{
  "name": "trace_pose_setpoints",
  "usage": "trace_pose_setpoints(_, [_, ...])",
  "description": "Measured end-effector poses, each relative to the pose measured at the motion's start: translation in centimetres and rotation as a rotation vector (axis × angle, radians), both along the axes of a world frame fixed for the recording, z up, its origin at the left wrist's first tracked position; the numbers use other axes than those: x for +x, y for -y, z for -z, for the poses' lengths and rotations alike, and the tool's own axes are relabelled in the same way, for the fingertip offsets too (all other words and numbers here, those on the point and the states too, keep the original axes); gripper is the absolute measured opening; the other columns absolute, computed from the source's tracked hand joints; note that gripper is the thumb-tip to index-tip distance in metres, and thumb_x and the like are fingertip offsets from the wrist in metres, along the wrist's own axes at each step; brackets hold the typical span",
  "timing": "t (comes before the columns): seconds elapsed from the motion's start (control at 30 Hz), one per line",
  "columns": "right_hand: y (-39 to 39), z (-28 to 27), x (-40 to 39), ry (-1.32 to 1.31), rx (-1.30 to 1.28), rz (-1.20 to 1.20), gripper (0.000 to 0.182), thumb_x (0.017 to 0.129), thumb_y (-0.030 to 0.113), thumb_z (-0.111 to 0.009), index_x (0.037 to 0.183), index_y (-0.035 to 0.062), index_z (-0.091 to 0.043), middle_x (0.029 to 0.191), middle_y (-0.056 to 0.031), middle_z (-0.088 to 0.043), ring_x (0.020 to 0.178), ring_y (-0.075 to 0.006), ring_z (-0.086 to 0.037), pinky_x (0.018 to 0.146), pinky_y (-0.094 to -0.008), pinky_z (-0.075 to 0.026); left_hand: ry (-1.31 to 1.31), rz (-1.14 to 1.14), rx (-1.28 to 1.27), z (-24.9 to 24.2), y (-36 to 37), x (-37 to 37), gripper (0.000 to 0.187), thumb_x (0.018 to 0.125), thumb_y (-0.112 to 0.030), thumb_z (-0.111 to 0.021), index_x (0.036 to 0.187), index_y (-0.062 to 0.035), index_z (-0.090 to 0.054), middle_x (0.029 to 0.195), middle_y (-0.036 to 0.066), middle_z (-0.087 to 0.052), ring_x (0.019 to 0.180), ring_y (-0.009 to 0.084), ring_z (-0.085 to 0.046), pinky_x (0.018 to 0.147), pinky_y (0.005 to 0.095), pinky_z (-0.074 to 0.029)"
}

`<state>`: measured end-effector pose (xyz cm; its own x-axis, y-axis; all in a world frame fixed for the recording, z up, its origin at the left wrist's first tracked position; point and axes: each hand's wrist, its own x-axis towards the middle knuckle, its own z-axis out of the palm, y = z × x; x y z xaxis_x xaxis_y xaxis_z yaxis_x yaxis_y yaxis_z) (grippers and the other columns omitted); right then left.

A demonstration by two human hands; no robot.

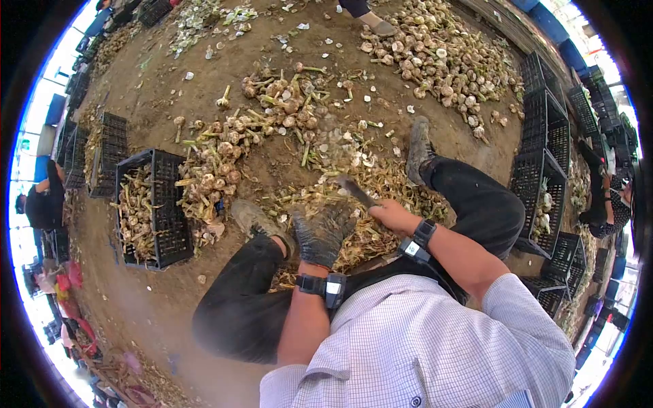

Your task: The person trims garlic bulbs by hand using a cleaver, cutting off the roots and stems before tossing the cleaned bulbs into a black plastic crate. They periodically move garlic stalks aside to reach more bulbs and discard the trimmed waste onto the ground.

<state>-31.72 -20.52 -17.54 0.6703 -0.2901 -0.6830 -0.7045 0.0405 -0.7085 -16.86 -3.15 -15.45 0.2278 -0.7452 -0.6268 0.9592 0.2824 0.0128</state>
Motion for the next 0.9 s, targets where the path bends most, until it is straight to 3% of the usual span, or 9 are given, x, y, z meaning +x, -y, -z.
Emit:
trace_pose_setpoints(0.1, [0.6,-1.1,-0.7,-0.056,0.021,0.144,0.035,0.089,0.033,-0.058,0.08,0.001,-0.065,0.065,-0.0031,-0.058,0.054,-0.0123,-0.049,0.051,-0.031,-0.04,0.076,0.037,-0.021,-1.0,0.2,0.2,0.091,0.086,-0.077,-0.037,0.136,-0.0013,-0.045,0.13,0.02,-0.055,0.118,0.0401,-0.053,0.102,0.0579,-0.041])
trace_pose_setpoints(0.27, [-2.9,-3.5,0.4,0.129,0.048,-0.046,0.032,0.089,0.031,-0.058,0.083,0.0003,-0.067,0.066,-0.0036,-0.061,0.058,-0.0129,-0.054,0.054,-0.0297,-0.043,0.082,0.079,0.32,-2.1,1.8,-0.4,0.08,0.091,-0.071,-0.036,0.132,-0.0042,-0.05,0.122,0.014,-0.06,0.106,0.0311,-0.06,0.092,0.0479,-0.051])
trace_pose_setpoints(0.33, [-2.6,-3.2,0.7,0.074,0.01,-0.1,0.032,0.088,0.03,-0.058,0.084,-0.0002,-0.067,0.066,-0.0048,-0.062,0.058,-0.0136,-0.055,0.055,-0.0299,-0.045,0.311,0.181,0.209,2.8,0.7,-0.7,0.076,0.093,-0.069,-0.034,0.131,-0.0057,-0.051,0.12,0.01,-0.061,0.094,0.0246,-0.062,0.083,0.0398,-0.054])
trace_pose_setpoints(0.4, [-0.6,3.1,-0.7,-0.013,-0.089,-0.127,0.033,0.087,0.031,-0.057,0.085,-0.0002,-0.067,0.066,-0.0075,-0.064,0.057,-0.0153,-0.056,0.055,-0.0321,-0.046,0.404,0.312,0.204,5.0,-0.3,-0.6,0.076,0.094,-0.069,-0.032,0.131,-0.0056,-0.052,0.12,0.009,-0.062,0.09,0.0234,-0.062,0.08,0.0371,-0.054])
trace_pose_setpoints(0.43, [0.4,3.6,-1.1,-0.087,-0.122,-0.102,0.032,0.087,0.03,-0.057,0.085,-0.0002,-0.067,0.066,-0.0079,-0.064,0.057,-0.0152,-0.056,0.055,-0.0321,-0.046,0.474,0.336,0.282,0.9,0.3,-0.9,0.078,0.094,-0.07,-0.031,0.132,-0.0044,-0.051,0.121,0.01,-0.061,0.092,0.0243,-0.062,0.078,0.0363,-0.054])
trace_pose_setpoints(0.53, [1.4,3.5,-2.1,-0.1,-0.04,-0.049,0.03,0.088,0.029,-0.058,0.081,0.0005,-0.066,0.066,-0.0058,-0.063,0.055,-0.0147,-0.054,0.053,-0.0318,-0.044,0.346,0.275,0.178,2.0,0.1,-0.2,0.093,0.086,-0.079,-0.033,0.141,-0.0048,-0.044,0.134,0.015,-0.053,0.116,0.0276,-0.053,0.101,0.0407,-0.043])
trace_pose_setpoints(0.63, [-1.6,-2.8,-0.8,0.083,0.239,0.067,0.031,0.088,0.031,-0.06,0.076,0.0023,-0.064,0.067,-0.0036,-0.06,0.056,-0.0146,-0.053,0.052,-0.0332,-0.044,0.346,0.273,0.186,0.7,0.3,-0.7,0.086,0.09,-0.075,-0.032,0.135,-0.0028,-0.046,0.127,0.014,-0.057,0.107,0.03,-0.059,0.089,0.044,-0.051])
trace_pose_setpoints(0.73, [-2.6,-1.7,-0.2,0.142,0.321,-0.015,0.032,0.088,0.031,-0.06,0.076,0.0011,-0.064,0.069,-0.0047,-0.061,0.059,-0.0141,-0.054,0.053,-0.0327,-0.044,-0.04,0.042,-0.271,0.4,0.1,-0.7,0.092,0.086,-0.079,-0.034,0.138,-0.004,-0.042,0.13,0.018,-0.054,0.116,0.035,-0.054,0.098,0.0522,-0.045])
trace_pose_setpoints(0.9, [0.4,3.4,-2.0,-0.094,-0.048,0.136,0.033,0.087,0.031,-0.061,0.079,-0.001,-0.065,0.064,-0.0063,-0.059,0.053,-0.0167,-0.053,0.051,-0.0344,-0.043,0.194,0.226,-0.046,-1.9,0.1,-0.3,0.098,0.081,-0.081,-0.039,0.145,-0.0073,-0.038,0.142,0.02,-0.045,0.127,0.0403,-0.047,0.104,0.059,-0.038])
